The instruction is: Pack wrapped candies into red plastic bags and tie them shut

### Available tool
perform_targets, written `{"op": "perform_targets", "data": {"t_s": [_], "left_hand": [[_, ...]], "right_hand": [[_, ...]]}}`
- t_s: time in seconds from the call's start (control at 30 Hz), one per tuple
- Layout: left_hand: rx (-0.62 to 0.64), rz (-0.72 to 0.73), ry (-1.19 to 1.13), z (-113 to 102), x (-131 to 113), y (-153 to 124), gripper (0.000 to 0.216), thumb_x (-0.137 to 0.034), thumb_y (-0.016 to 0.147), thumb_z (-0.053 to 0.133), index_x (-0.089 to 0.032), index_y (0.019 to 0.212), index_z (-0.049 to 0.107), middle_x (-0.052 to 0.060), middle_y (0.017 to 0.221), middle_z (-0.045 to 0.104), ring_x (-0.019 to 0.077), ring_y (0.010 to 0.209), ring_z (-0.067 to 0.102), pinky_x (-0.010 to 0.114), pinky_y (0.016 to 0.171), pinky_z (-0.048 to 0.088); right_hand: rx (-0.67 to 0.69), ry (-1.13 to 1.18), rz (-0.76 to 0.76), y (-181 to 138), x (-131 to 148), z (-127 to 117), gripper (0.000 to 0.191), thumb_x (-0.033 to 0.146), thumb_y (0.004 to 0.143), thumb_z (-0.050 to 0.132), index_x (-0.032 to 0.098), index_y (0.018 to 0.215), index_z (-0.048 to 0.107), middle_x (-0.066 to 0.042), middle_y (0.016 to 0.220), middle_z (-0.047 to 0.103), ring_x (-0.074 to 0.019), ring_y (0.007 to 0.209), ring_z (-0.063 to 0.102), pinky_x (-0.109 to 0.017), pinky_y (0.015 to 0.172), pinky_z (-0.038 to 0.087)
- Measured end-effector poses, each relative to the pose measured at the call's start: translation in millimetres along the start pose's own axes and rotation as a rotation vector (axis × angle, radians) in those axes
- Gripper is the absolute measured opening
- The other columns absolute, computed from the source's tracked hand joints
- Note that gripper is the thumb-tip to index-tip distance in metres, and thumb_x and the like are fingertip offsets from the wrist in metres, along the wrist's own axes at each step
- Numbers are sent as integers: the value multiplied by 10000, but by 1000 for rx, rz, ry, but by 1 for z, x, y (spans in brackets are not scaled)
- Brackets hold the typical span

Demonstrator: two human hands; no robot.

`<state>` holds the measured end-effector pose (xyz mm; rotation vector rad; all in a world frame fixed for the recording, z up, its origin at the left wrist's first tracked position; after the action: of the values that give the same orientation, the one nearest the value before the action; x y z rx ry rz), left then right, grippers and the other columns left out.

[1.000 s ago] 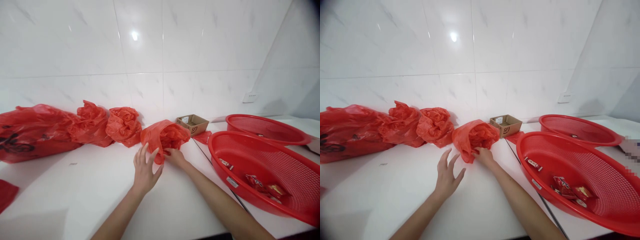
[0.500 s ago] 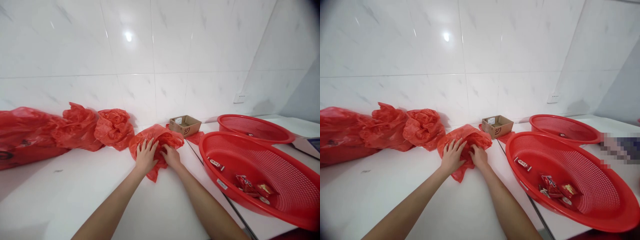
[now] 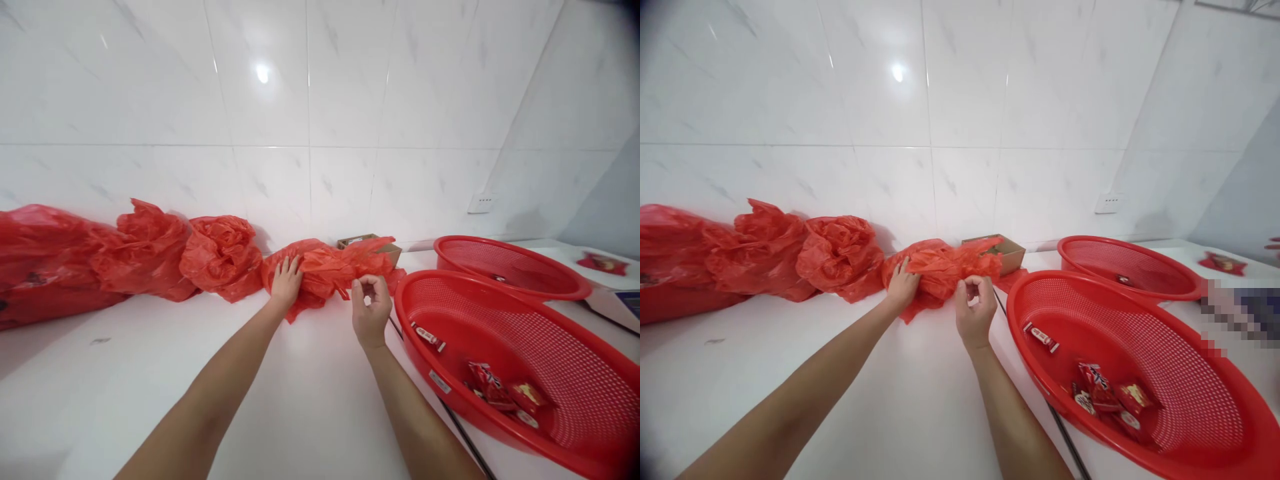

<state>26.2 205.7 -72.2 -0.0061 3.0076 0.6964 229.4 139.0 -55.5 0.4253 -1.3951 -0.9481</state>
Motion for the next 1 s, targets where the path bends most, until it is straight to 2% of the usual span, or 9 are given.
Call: {"op": "perform_targets", "data": {"t_s": [0.2, 0.33, 0.37, 0.43, 0.5, 0.63, 0.8, 0.9, 1.0], "left_hand": [[-78, -215, -219, -30, 4, 21, 733, -140, 791, 548, -153, 1481, 303, 190, 1562, 226, 388, 1442, 151, 594, 1128, 157], [-90, -123, -512, -67, -16, -34, 475, -241, 893, 430, -213, 1366, 463, 101, 1473, 421, 232, 1364, 374, 401, 1117, 323], [-57, -123, -733, -76, -22, -54, 419, -316, 933, 376, -226, 1323, 501, 95, 1406, 498, 223, 1295, 461, 394, 1071, 384], [70, -194, -1062, -88, -32, -91, 454, -471, 946, 334, -261, 1307, 511, 89, 1365, 537, 247, 1207, 539, 418, 964, 473], [123, -262, -1230, -94, -37, -118, 521, -535, 868, 504, -246, 1301, 518, 101, 1321, 573, 265, 1151, 574, 408, 913, 500], [48, -490, -1355, -88, -13, -147, 513, -513, 701, 726, -106, 1007, 663, 127, 990, 712, 266, 898, 660, 376, 798, 532], [-322, -761, -1580, -93, 44, -181, 429, -452, 683, 759, -160, 977, 649, 68, 941, 722, 206, 841, 669, 349, 757, 549], [-288, -756, -1526, -103, 56, -201, 414, -462, 683, 747, -152, 943, 662, 72, 918, 725, 209, 838, 672, 365, 770, 549], [-157, -648, -1371, -112, 48, -213, 374, -433, 705, 705, -129, 922, 680, 78, 876, 723, 218, 790, 663, 365, 740, 543]], "right_hand": [[36, 276, 248, 2, -12, -3, 368, 376, 906, 477, 211, 614, 326, 54, 605, 293, -102, 572, 300, -240, 539, 297], [141, 408, 433, 2, -19, -1, 433, 445, 863, 549, 217, 624, 269, 61, 602, 289, -93, 558, 278, -236, 525, 283], [182, 409, 447, 0, -19, 1, 446, 447, 841, 582, 214, 615, 276, 63, 595, 295, -90, 556, 279, -235, 526, 278], [279, 389, 442, -6, -19, 7, 467, 435, 798, 637, 207, 587, 289, 67, 575, 294, -86, 553, 273, -234, 526, 262], [407, 382, 435, -15, -15, 14, 470, 424, 778, 656, 202, 570, 298, 69, 565, 291, -83, 550, 265, -233, 527, 247], [593, 376, 434, -27, -12, 23, 451, 401, 763, 653, 202, 566, 301, 72, 561, 283, -80, 550, 258, -230, 535, 243], [478, 161, 407, -18, -37, 15, 398, 361, 739, 606, 216, 550, 287, 83, 534, 261, -83, 527, 249, -229, 519, 238], [443, -116, 336, -15, -38, 12, 294, 312, 733, 566, 217, 577, 335, 73, 556, 339, -98, 547, 328, -233, 543, 310], [412, -197, 87, -24, -1, 14, 98, 279, 780, 542, 206, 740, 489, 6, 756, 543, -145, 727, 507, -288, 704, 436]]}}
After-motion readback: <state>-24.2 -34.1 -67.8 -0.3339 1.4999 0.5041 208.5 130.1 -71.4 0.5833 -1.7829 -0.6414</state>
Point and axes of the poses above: each hand's wrist, its own y-axis towards the middle knuckle, its own z-axis out of the palm, x = y × z, the point moved 1 cm from there along y, towards the middle knuckle
